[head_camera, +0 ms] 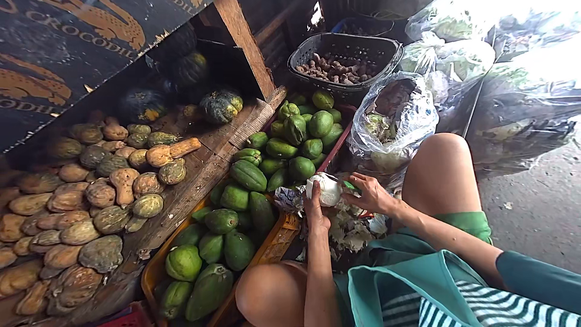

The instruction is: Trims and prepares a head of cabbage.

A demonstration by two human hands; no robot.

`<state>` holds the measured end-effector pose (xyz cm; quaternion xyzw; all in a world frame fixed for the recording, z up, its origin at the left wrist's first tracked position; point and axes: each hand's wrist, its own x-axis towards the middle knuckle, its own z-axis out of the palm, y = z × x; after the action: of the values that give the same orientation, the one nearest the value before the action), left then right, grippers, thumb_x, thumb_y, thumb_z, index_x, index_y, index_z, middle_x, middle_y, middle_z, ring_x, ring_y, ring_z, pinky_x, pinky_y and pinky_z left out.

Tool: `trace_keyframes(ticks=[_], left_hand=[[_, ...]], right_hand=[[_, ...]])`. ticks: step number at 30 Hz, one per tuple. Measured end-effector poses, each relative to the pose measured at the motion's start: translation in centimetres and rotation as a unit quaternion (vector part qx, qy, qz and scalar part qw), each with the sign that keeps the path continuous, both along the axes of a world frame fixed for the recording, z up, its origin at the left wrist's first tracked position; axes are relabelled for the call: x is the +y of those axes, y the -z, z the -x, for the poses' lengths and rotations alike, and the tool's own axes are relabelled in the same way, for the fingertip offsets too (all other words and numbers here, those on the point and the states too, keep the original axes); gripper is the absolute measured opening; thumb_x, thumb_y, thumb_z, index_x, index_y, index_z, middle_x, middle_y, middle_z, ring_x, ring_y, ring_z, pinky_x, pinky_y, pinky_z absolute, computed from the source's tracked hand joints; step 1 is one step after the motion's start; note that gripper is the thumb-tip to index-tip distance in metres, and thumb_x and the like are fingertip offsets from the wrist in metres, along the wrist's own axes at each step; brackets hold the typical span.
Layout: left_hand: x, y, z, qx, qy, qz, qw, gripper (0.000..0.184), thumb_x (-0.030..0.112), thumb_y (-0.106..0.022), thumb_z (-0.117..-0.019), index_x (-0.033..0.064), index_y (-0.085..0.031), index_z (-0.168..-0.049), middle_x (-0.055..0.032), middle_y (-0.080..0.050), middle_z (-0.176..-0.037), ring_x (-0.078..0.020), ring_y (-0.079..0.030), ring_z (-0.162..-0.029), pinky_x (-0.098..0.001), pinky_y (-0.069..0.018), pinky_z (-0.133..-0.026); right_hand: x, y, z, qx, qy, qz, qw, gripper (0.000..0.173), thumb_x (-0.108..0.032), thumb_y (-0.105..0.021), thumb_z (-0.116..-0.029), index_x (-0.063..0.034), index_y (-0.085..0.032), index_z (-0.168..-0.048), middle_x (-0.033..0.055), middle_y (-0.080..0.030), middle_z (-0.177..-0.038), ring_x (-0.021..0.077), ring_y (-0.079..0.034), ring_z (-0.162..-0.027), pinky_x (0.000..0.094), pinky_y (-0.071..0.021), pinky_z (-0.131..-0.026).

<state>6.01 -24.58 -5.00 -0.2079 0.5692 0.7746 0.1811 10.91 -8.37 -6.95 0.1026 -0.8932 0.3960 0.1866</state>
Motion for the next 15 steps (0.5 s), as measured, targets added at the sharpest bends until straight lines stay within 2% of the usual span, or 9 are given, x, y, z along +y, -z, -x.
trace_keyframes(ticks=[3, 5, 6, 8, 10, 11, 12, 14, 15], left_hand=[[0.1, -0.5, -0.3, 0.036, 0.004, 0.001, 0.999, 0.047, 0.025, -0.055, -0.1052, 0.0088, -0.041, -0.147, -0.0185, -0.059, -0.130, -0.0255, -0.062, -0.108, -0.0433, -0.0551, -0.088], [0.0, -0.6, -0.5, 0.063, 0.021, -0.004, 0.998, 0.052, 0.020, -0.058, -0.1023, 0.0089, -0.039, -0.149, -0.0181, -0.057, -0.131, -0.0240, -0.061, -0.109, -0.0418, -0.0552, -0.087], [-0.3, -0.3, -0.5, 0.090, 0.042, -0.013, 0.995, 0.058, 0.016, -0.062, -0.0977, 0.0080, -0.037, -0.150, -0.0177, -0.057, -0.131, -0.0227, -0.062, -0.108, -0.0406, -0.0561, -0.086], [-1.2, 0.5, 0.0, 0.179, 0.095, -0.031, 0.979, 0.081, 0.011, -0.074, -0.0753, 0.0021, -0.037, -0.147, -0.0162, -0.058, -0.128, -0.0193, -0.063, -0.107, -0.0371, -0.0582, -0.086], [-2.0, 1.0, 0.8, 0.285, 0.152, -0.025, 0.946, 0.099, 0.016, -0.087, -0.0546, -0.0053, -0.042, -0.140, -0.0158, -0.061, -0.127, -0.0167, -0.065, -0.111, -0.0338, -0.0575, -0.093], [-2.3, 0.9, 1.0, 0.328, 0.178, -0.010, 0.928, 0.103, 0.021, -0.090, -0.0509, -0.0075, -0.043, -0.138, -0.0168, -0.060, -0.129, -0.0167, -0.063, -0.115, -0.0331, -0.0558, -0.097], [-2.6, 0.7, 1.0, 0.360, 0.195, 0.009, 0.912, 0.105, 0.024, -0.092, -0.0492, -0.0085, -0.045, -0.137, -0.0176, -0.059, -0.131, -0.0167, -0.062, -0.118, -0.0325, -0.0543, -0.099], [-2.8, 0.2, 0.9, 0.403, 0.216, 0.056, 0.888, 0.107, 0.031, -0.092, -0.0493, -0.0099, -0.046, -0.137, -0.0196, -0.058, -0.134, -0.0169, -0.059, -0.122, -0.0308, -0.0515, -0.103], [-2.8, 0.0, 0.8, 0.410, 0.220, 0.073, 0.882, 0.107, 0.032, -0.092, -0.0494, -0.0108, -0.046, -0.137, -0.0210, -0.057, -0.135, -0.0176, -0.058, -0.123, -0.0307, -0.0504, -0.104]], right_hand=[[-0.1, 0.2, -0.1, 0.072, 0.022, -0.053, 0.996, 0.027, -0.012, -0.067, -0.0858, 0.0044, -0.070, -0.107, 0.0212, -0.072, -0.093, 0.0327, -0.072, -0.072, 0.0468, -0.0580, -0.060], [0.0, 0.1, -0.2, 0.080, 0.026, -0.012, 0.996, 0.025, -0.014, -0.063, -0.0864, 0.0043, -0.069, -0.103, 0.0189, -0.071, -0.090, 0.0269, -0.070, -0.072, 0.0407, -0.0570, -0.062], [0.2, -0.1, -0.2, 0.062, 0.029, 0.035, 0.997, 0.023, -0.013, -0.062, -0.0882, 0.0043, -0.070, -0.101, 0.0173, -0.071, -0.090, 0.0223, -0.068, -0.073, 0.0363, -0.0563, -0.066], [0.8, -0.7, 0.0, -0.024, 0.034, 0.135, 0.990, 0.026, -0.017, -0.060, -0.0915, 0.0041, -0.069, -0.105, 0.0126, -0.071, -0.092, 0.0139, -0.065, -0.078, 0.0315, -0.0542, -0.071], [1.7, -1.9, 0.4, -0.147, 0.018, 0.210, 0.966, 0.039, -0.030, -0.058, -0.0970, 0.0000, -0.063, -0.122, 0.0037, -0.066, -0.093, 0.0062, -0.060, -0.079, 0.0274, -0.0519, -0.074], [2.0, -2.6, 0.4, -0.187, 0.013, 0.243, 0.952, 0.043, -0.032, -0.057, -0.0990, -0.0011, -0.058, -0.128, 0.0019, -0.064, -0.093, 0.0048, -0.059, -0.077, 0.0258, -0.0511, -0.073], [2.1, -3.1, 0.4, -0.204, 0.015, 0.275, 0.939, 0.040, -0.030, -0.057, -0.1001, -0.0027, -0.057, -0.129, 0.0000, -0.062, -0.090, 0.0031, -0.057, -0.073, 0.0231, -0.0496, -0.068], [2.2, -3.7, 0.2, -0.206, 0.015, 0.316, 0.926, 0.030, -0.025, -0.059, -0.0985, -0.0060, -0.061, -0.122, -0.0050, -0.060, -0.082, 0.0003, -0.054, -0.064, 0.0186, -0.0465, -0.060], [2.2, -4.0, 0.1, -0.210, 0.007, 0.310, 0.927, 0.030, -0.027, -0.061, -0.0973, -0.0074, -0.062, -0.120, -0.0064, -0.059, -0.082, -0.0003, -0.053, -0.064, 0.0180, -0.0464, -0.060]])
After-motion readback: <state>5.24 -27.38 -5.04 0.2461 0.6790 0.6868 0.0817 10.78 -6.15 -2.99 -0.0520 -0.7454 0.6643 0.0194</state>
